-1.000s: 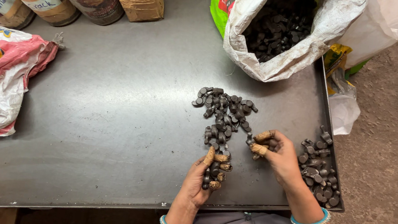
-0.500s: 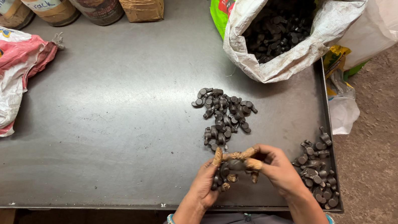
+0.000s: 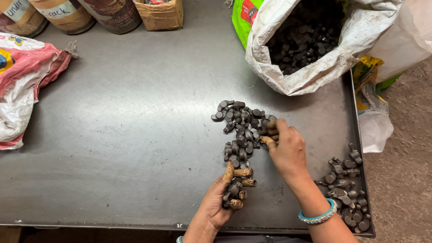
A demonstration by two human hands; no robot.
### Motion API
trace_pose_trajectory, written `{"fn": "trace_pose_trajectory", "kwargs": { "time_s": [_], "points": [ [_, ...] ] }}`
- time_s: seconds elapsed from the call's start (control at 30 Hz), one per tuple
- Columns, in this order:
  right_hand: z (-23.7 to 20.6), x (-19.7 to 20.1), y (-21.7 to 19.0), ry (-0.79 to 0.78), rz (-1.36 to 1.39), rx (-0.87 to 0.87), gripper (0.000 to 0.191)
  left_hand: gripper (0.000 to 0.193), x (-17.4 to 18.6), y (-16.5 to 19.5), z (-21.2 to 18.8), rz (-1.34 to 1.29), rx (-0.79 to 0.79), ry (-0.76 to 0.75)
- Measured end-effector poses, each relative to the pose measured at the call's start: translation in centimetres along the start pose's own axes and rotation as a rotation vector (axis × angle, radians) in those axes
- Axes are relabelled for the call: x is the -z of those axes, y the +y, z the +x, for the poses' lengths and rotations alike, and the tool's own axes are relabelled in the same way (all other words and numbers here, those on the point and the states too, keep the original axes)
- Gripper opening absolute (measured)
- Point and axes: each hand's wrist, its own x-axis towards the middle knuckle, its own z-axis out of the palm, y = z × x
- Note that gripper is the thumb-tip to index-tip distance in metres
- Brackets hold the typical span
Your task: The person sits at a metal table and sorts small dark cast metal pieces by hand, picking up pieces one at a time, turning them in their fingers, and placing them into separate piles on the table, moving rejected pieces to a pile at the table edge.
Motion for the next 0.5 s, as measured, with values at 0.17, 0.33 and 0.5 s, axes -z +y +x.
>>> {"fn": "trace_pose_trajectory", "kwargs": {
  "time_s": [0.17, 0.33, 0.5],
  "points": [
    [-2.2, 1.2, 0.0, -0.146, -0.045, -0.065, 0.026, 0.042, -0.3, -0.5, -0.1, 0.011, 0.014, -0.042],
    [-4.7, 3.7, -0.3, -0.173, 0.037, -0.096, 0.036, 0.042, -0.1, -0.3, -0.3, 0.033, 0.021, -0.020],
    [-6.7, 5.4, -0.3, -0.233, -0.043, -0.200, 0.040, 0.043, 0.3, -0.2, -0.3, -0.009, -0.008, -0.035]
  ]
}}
